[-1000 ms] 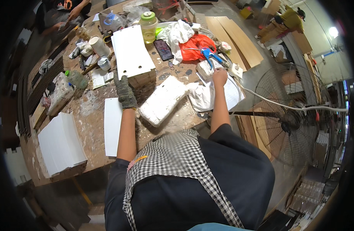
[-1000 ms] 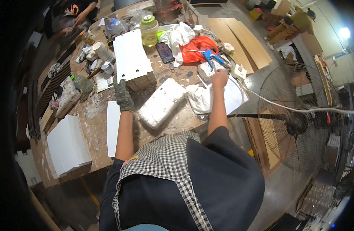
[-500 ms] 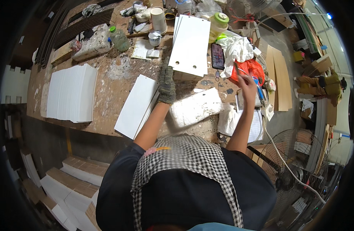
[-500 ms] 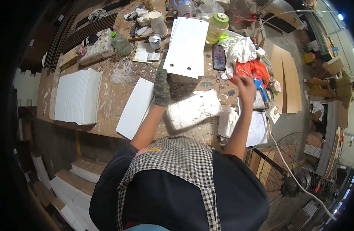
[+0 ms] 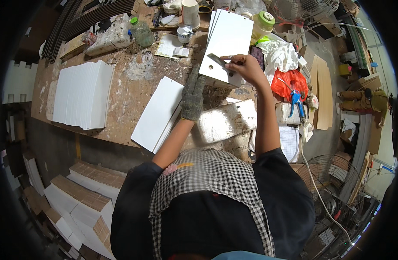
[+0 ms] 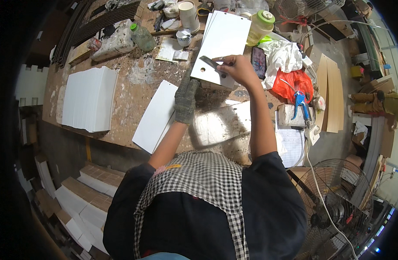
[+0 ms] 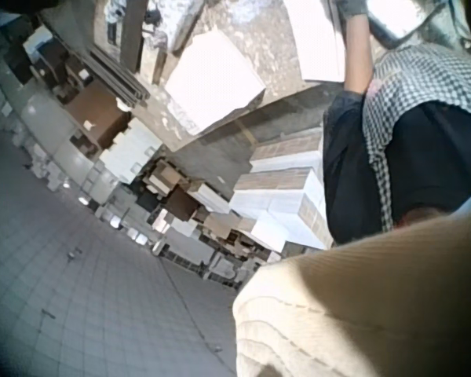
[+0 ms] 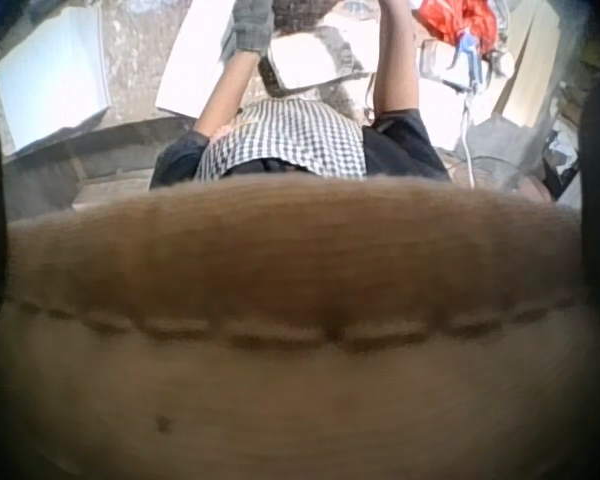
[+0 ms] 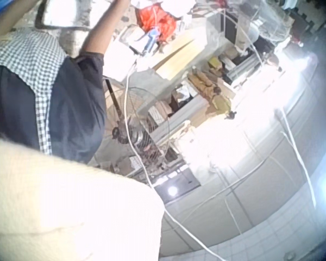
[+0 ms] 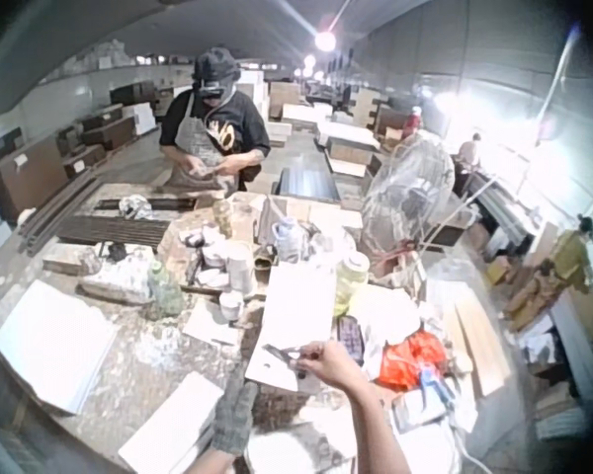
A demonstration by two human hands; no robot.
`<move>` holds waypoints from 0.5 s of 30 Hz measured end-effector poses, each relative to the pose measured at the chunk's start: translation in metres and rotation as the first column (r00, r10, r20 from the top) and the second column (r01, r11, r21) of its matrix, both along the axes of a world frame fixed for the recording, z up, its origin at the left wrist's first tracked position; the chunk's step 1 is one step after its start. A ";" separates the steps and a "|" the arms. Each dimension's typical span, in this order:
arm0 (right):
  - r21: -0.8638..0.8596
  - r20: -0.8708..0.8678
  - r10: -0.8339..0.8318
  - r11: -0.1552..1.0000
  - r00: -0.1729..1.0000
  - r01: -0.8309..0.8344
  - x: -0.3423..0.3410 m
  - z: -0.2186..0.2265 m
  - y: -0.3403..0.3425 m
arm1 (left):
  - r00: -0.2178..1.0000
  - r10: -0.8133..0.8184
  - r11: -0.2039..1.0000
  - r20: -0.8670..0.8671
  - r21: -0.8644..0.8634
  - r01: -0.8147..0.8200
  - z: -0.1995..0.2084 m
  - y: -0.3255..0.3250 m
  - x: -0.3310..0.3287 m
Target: The person repeatedly wipes white rectangular wood panels with a cloth on a cluttered workbench. They handle the panels one at a time, turning them over and wiping both sides, then stacking them on the table.
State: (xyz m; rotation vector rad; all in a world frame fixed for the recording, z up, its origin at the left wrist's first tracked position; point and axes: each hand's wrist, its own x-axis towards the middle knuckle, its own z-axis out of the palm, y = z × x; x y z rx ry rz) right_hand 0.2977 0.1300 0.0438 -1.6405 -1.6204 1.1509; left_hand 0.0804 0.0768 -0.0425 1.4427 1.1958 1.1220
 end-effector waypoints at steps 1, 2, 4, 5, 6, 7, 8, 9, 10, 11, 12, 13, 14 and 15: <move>0.004 0.029 -0.009 1.000 1.000 0.009 0.001 -0.001 0.002 | 1.000 0.026 0.998 0.007 -0.050 -0.026 0.011 0.004 0.004; 0.008 0.058 -0.019 1.000 0.998 0.019 0.003 -0.004 0.004 | 0.999 0.052 0.994 0.012 -0.101 -0.050 0.017 0.007 0.007; 0.010 0.072 0.009 1.000 0.997 -0.009 0.003 -0.003 0.005 | 0.998 0.065 0.986 0.012 -0.152 -0.062 0.016 0.011 0.007; 0.007 0.058 0.046 0.999 0.997 -0.047 0.001 0.002 0.003 | 0.997 0.072 0.982 0.010 -0.176 -0.069 0.016 0.012 0.007; 0.005 0.044 0.084 0.996 0.995 -0.084 0.000 0.004 0.002 | 0.998 0.068 0.983 -0.006 -0.170 -0.068 0.015 0.012 0.006; 0.006 0.062 0.026 1.000 0.998 -0.027 -0.001 0.004 0.003 | 0.998 0.058 0.984 -0.024 -0.165 -0.061 0.015 0.012 0.006; 0.008 0.079 -0.032 0.999 0.996 0.031 -0.001 0.003 0.005 | 0.998 0.049 0.986 -0.042 -0.160 -0.055 0.014 0.012 0.005; 0.012 0.096 -0.089 0.996 0.991 0.088 -0.002 0.002 0.006 | 0.998 0.049 0.987 -0.030 -0.151 -0.053 0.013 0.011 0.005; 0.003 0.105 -0.041 0.999 0.994 0.041 -0.002 0.004 0.006 | 0.998 0.056 0.988 -0.018 -0.141 -0.058 0.012 0.011 0.005; -0.007 0.114 0.007 1.000 0.993 -0.006 -0.003 0.009 0.005 | 0.998 0.063 0.989 -0.006 -0.131 -0.063 0.011 0.011 0.005; -0.016 0.122 0.056 0.998 0.991 -0.054 -0.003 0.013 0.005 | 0.998 0.069 0.990 -0.007 -0.119 -0.069 0.011 0.011 0.005; -0.027 0.129 0.099 0.995 0.987 -0.097 -0.003 0.015 0.004 | 0.997 0.070 0.992 -0.007 -0.108 -0.071 0.013 0.011 0.006; -0.018 0.128 0.067 0.998 0.990 -0.065 -0.003 0.014 0.004 | 0.997 0.072 0.993 -0.008 -0.097 -0.073 0.013 0.010 0.006; -0.009 0.127 0.034 0.999 0.991 -0.033 -0.003 0.011 0.005 | 0.998 0.068 0.994 -0.011 -0.079 -0.069 0.012 0.011 0.006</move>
